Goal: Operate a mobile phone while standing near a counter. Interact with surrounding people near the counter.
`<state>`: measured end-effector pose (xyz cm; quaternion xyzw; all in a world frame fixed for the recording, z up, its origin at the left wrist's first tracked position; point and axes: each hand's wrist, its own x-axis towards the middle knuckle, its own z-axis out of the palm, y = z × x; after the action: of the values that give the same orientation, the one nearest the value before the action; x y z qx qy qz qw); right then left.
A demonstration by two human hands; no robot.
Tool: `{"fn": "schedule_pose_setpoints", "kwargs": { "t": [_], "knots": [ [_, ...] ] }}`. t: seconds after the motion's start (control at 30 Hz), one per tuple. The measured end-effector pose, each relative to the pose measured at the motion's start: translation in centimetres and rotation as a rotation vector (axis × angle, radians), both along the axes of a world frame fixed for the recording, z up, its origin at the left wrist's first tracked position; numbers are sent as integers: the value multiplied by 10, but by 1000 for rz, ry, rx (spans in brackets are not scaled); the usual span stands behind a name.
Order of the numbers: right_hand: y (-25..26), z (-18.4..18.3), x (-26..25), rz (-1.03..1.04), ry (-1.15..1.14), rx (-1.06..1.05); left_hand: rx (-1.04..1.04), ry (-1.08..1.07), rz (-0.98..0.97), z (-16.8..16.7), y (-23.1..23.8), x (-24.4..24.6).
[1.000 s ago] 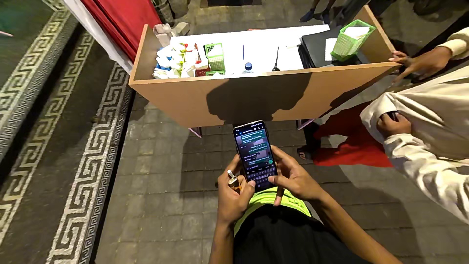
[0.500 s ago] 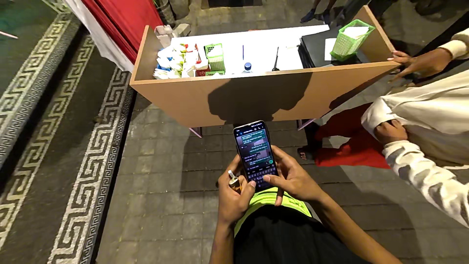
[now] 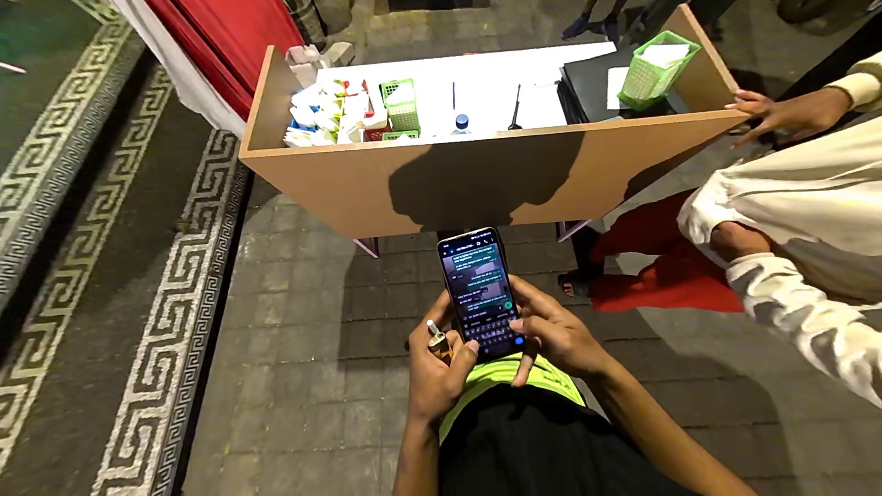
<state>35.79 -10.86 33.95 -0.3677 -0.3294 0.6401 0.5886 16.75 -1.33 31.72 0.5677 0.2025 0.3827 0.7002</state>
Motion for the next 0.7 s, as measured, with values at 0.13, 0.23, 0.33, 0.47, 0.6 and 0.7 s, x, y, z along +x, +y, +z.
{"fn": "schedule_pose_setpoints", "kwargs": {
  "t": [0.13,0.23,0.33,0.47,0.6,0.7],
  "knots": [
    [-1,0,0,-14,-22,5,-1,4,-5,-1,0,0],
    [0,4,-5,-64,-119,3,-3,-2,-5,-1,0,1],
    [1,2,-6,-80,-123,0,-4,-5,-4,-1,0,1],
    [1,-1,-2,-13,-69,51,-14,-3,5,-1,1,0],
    [2,0,-1,-4,-78,52,-26,-5,2,-1,2,0],
    [3,1,-2,-9,-118,43,-22,-1,4,-1,3,0]
  ]
}}
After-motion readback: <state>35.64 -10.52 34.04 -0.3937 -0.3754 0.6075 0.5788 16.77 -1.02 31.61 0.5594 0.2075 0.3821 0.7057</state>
